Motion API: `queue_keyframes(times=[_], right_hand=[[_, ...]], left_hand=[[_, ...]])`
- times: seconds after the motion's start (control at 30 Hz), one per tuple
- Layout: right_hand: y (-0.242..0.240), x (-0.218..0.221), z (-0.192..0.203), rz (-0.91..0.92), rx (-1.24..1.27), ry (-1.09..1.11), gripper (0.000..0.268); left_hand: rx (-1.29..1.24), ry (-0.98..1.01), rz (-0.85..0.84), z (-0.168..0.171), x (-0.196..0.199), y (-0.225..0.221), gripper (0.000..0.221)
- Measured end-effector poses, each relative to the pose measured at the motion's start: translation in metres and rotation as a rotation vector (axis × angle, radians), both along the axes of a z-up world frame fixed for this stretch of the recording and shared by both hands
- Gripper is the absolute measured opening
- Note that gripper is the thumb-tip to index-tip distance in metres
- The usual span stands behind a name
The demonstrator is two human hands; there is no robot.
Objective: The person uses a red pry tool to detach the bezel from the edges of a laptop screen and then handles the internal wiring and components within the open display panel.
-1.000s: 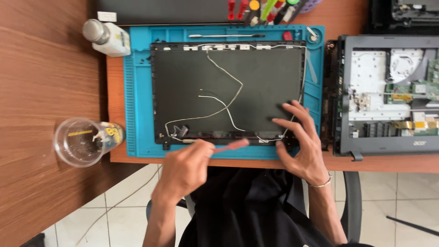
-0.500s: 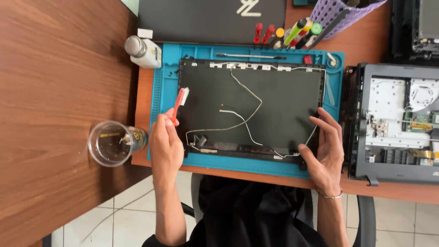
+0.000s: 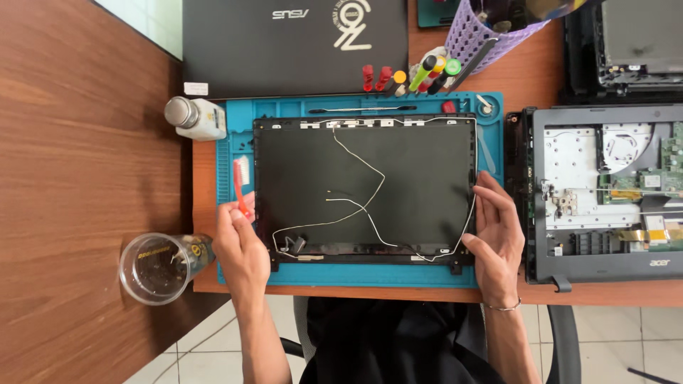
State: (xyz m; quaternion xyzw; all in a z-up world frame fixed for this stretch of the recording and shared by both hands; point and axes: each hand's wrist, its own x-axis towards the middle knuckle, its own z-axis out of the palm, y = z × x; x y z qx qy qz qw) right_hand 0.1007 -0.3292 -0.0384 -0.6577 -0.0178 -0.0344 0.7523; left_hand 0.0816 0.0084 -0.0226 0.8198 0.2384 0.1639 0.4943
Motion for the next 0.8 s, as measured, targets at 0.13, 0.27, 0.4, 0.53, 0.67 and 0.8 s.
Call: queue_keyframes(times=[0.13, 0.27, 0.4, 0.53, 0.67, 0.8], right_hand=[[0.004, 0.005, 0.001, 0.010, 0.079, 0.006, 0.068], [0.009, 0.011, 0.002, 0.023, 0.104, 0.010, 0.068], [0.014, 0.017, 0.001, 0.031, 0.130, 0.020, 0.070], [0.017, 0.020, -0.002, 0.043, 0.161, 0.030, 0.070], [0.017, 0.019, -0.005, 0.051, 0.182, 0.043, 0.068], [0.014, 0.023, 0.000, 0.062, 0.163, 0.081, 0.062]], left_hand=[[-0.012, 0.021, 0.039, 0.000, 0.004, 0.003, 0.030], [0.002, 0.021, 0.058, 0.000, 0.013, 0.009, 0.032], [0.021, -0.008, 0.057, -0.001, 0.019, 0.016, 0.032], [0.048, -0.054, 0.056, -0.006, 0.025, 0.023, 0.030], [0.066, -0.023, 0.052, -0.003, 0.026, 0.023, 0.030], [0.131, 0.003, 0.028, 0.005, 0.026, 0.016, 0.027]])
